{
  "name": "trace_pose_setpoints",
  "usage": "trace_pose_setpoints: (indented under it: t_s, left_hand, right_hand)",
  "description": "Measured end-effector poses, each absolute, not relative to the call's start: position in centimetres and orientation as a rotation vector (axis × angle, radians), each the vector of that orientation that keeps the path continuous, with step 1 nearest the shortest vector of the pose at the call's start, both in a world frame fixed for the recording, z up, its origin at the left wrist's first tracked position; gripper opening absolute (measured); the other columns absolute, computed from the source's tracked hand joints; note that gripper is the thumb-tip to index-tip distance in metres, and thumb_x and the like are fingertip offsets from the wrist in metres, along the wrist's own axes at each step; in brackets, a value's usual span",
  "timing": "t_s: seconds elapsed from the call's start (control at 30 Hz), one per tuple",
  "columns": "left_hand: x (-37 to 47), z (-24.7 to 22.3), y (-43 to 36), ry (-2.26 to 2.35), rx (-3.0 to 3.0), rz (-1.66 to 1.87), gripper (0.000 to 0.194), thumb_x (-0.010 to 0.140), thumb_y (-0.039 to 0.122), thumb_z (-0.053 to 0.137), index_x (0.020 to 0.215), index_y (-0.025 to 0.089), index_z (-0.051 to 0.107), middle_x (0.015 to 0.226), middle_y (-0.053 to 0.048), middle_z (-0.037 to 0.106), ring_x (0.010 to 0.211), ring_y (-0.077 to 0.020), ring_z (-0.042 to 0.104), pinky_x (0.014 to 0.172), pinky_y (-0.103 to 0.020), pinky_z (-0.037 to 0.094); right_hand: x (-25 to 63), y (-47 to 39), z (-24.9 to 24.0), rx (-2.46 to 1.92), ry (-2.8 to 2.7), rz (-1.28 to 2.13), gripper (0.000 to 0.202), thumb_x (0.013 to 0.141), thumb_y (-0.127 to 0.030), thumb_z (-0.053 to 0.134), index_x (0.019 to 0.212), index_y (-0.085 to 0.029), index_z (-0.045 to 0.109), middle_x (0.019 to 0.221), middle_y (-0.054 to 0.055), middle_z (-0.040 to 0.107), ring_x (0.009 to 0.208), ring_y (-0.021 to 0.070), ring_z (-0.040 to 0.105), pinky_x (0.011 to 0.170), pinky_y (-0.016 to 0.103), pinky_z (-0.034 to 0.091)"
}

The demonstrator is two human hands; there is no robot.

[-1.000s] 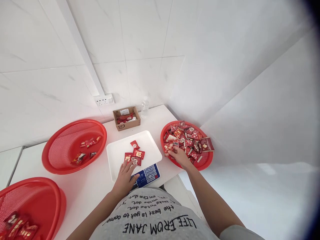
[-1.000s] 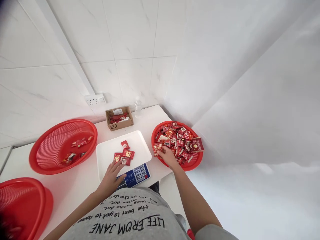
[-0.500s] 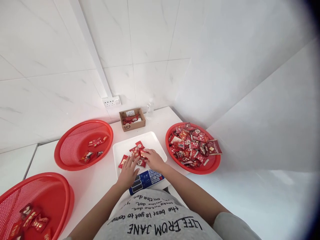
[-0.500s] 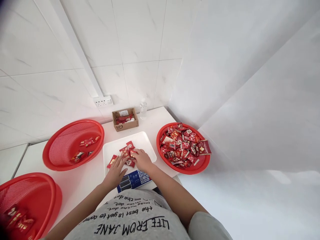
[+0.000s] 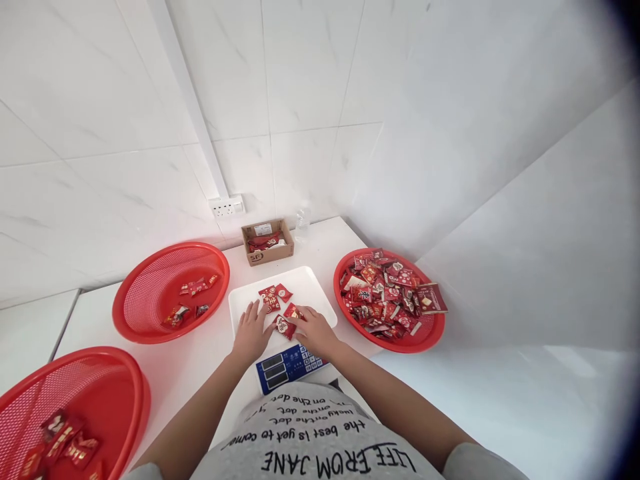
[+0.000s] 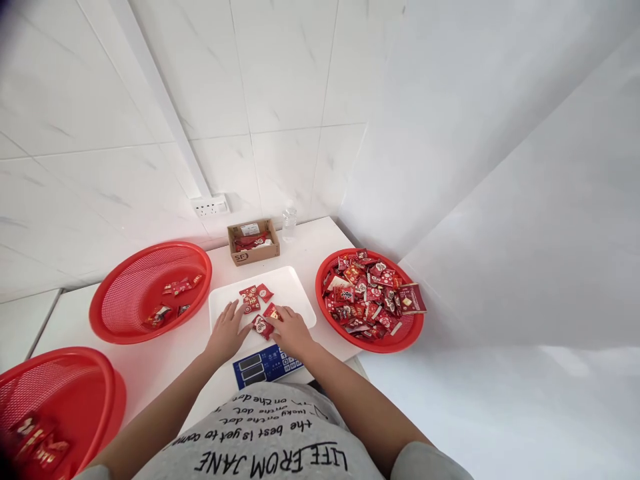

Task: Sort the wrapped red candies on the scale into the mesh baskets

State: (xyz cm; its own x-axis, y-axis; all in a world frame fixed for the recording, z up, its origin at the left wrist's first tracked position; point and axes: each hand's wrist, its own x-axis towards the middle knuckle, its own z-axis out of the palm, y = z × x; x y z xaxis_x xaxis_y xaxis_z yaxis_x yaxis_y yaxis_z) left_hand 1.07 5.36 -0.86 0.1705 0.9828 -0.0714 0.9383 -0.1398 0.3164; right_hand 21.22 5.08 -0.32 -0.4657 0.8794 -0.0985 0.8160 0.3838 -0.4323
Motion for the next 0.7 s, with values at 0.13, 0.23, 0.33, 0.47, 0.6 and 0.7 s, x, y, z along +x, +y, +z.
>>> trace_pose_setpoints:
  t_s: [0.13,0.23,0.33,0.47,0.6,0.7]
  left_hand:
    - [-0.3,-0.1,4.3,1.946,2.053,0.178,0.046,0.081,0.026,0.048,0.125,0.016,0.045,0.129,-0.014,0.045,0.118,-0.0287,0.042,0.096,-0.042,0.036]
    - [-0.5,-0.3,4.1,1.908,1.987,0.227,0.041,0.078,0.019,0.05,0.119,0.019,0.05,0.121,-0.011,0.049,0.109,-0.0246,0.048,0.094,-0.038,0.038]
    - [0.2,-0.8,4.4,1.849,1.927,0.313,0.04,0.079,0.022,0.051,0.119,0.02,0.049,0.119,-0.009,0.049,0.108,-0.0235,0.048,0.093,-0.037,0.039]
    - [1.4,-1.1,4.8,1.793,1.861,0.377,0.044,0.079,0.026,0.05,0.123,0.021,0.044,0.12,-0.008,0.045,0.108,-0.0218,0.05,0.088,-0.034,0.042]
    - [1.8,-0.9,5.1,1.802,1.848,0.371,0.049,0.078,0.023,0.051,0.126,0.021,0.04,0.129,-0.01,0.039,0.112,-0.023,0.049,0.088,-0.034,0.043]
    - [1.9,-0.6,5.6,1.809,1.844,0.343,0.056,0.077,0.022,0.053,0.13,0.021,0.035,0.135,-0.012,0.034,0.117,-0.0243,0.046,0.088,-0.035,0.043]
  right_hand:
    - [20.7,4.9,-0.8,-1.48,-2.544,0.66,0.045,0.079,-0.032,0.054,0.123,-0.03,0.05,0.139,0.007,0.036,0.127,0.0265,0.027,0.098,0.045,0.03]
    - [20.4,4.9,-1.0,-1.46,-2.544,0.675,0.046,0.079,-0.028,0.055,0.124,-0.03,0.049,0.137,0.006,0.038,0.127,0.0258,0.028,0.098,0.045,0.03]
    - [20.3,4.9,-1.0,-1.449,-2.545,0.686,0.044,0.078,-0.028,0.055,0.122,-0.03,0.05,0.136,0.007,0.04,0.126,0.0264,0.029,0.097,0.045,0.031]
    - [20.5,5.3,-0.5,-1.478,-2.511,0.657,0.04,0.081,-0.033,0.052,0.121,-0.03,0.051,0.135,0.007,0.041,0.123,0.0257,0.033,0.095,0.044,0.032]
    - [20.4,7.1,-0.1,-1.572,-2.448,0.618,0.043,0.086,-0.034,0.042,0.128,-0.027,0.044,0.139,0.009,0.037,0.126,0.0263,0.029,0.096,0.046,0.031]
    - [20.0,9.1,-0.1,-1.599,-2.461,0.63,0.047,0.086,-0.028,0.039,0.133,-0.024,0.037,0.143,0.008,0.03,0.131,0.0279,0.022,0.099,0.047,0.027]
